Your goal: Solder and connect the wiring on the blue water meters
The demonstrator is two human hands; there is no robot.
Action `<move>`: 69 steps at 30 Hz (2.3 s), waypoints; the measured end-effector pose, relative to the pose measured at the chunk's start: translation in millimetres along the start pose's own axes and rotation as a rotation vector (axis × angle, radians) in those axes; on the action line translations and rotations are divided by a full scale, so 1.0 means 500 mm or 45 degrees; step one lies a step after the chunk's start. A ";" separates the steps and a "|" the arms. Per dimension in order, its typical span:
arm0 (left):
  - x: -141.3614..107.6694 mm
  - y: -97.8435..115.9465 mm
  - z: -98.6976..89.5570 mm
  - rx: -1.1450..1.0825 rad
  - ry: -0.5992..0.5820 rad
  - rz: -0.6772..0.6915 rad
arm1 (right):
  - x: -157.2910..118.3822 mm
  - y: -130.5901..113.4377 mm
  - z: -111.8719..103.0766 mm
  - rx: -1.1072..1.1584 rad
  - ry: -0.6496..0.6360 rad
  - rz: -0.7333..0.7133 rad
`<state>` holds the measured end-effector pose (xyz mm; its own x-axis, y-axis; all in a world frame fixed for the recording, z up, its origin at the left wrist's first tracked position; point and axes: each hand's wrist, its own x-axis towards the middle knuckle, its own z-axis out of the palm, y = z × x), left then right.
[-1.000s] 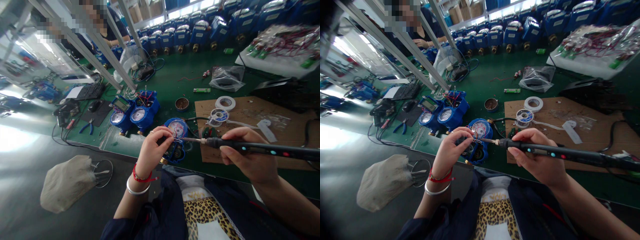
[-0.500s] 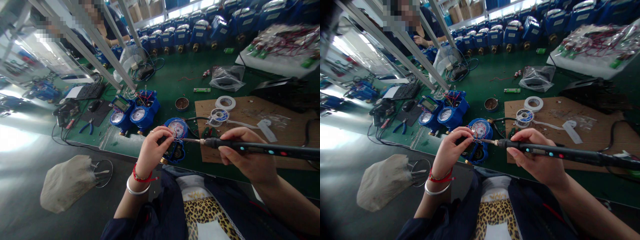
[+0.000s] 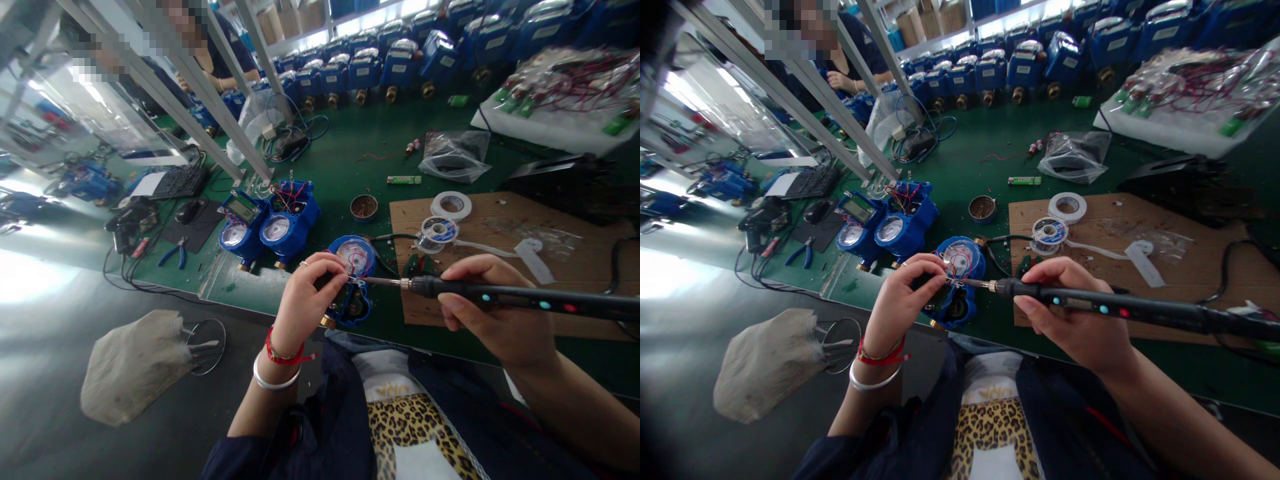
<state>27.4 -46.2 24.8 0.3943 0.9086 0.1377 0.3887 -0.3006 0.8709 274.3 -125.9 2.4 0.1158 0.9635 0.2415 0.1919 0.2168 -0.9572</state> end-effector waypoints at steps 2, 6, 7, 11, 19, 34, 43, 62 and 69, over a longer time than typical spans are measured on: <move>0.000 0.000 0.000 0.001 0.004 0.003 | -0.001 0.001 -0.001 0.006 0.018 -0.014; 0.003 0.002 0.000 0.000 0.008 0.008 | -0.003 0.002 -0.002 0.035 0.066 -0.042; 0.004 0.002 0.001 -0.001 0.008 0.006 | -0.004 0.001 -0.002 0.049 0.071 -0.043; 0.005 0.002 0.001 -0.010 0.015 0.006 | -0.006 0.000 -0.005 0.088 0.085 -0.048; 0.004 0.001 0.001 -0.007 0.009 0.006 | -0.003 -0.003 -0.007 0.121 0.159 -0.039; 0.002 -0.007 0.004 0.027 0.020 0.014 | -0.004 0.016 -0.027 0.121 0.386 -0.050; 0.002 -0.002 0.004 0.086 0.010 0.011 | -0.020 0.017 -0.037 0.155 0.424 -0.019; 0.000 -0.002 0.004 0.089 0.010 0.006 | -0.007 -0.011 0.008 0.013 0.008 -0.001; -0.001 -0.004 0.004 0.068 0.013 -0.003 | -0.006 -0.009 0.007 -0.007 -0.001 -0.009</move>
<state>28.0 -46.5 22.1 0.3848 0.9122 0.1406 0.4336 -0.3131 0.8449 269.5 -129.2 5.2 0.1139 0.9620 0.2483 0.1984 0.2228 -0.9545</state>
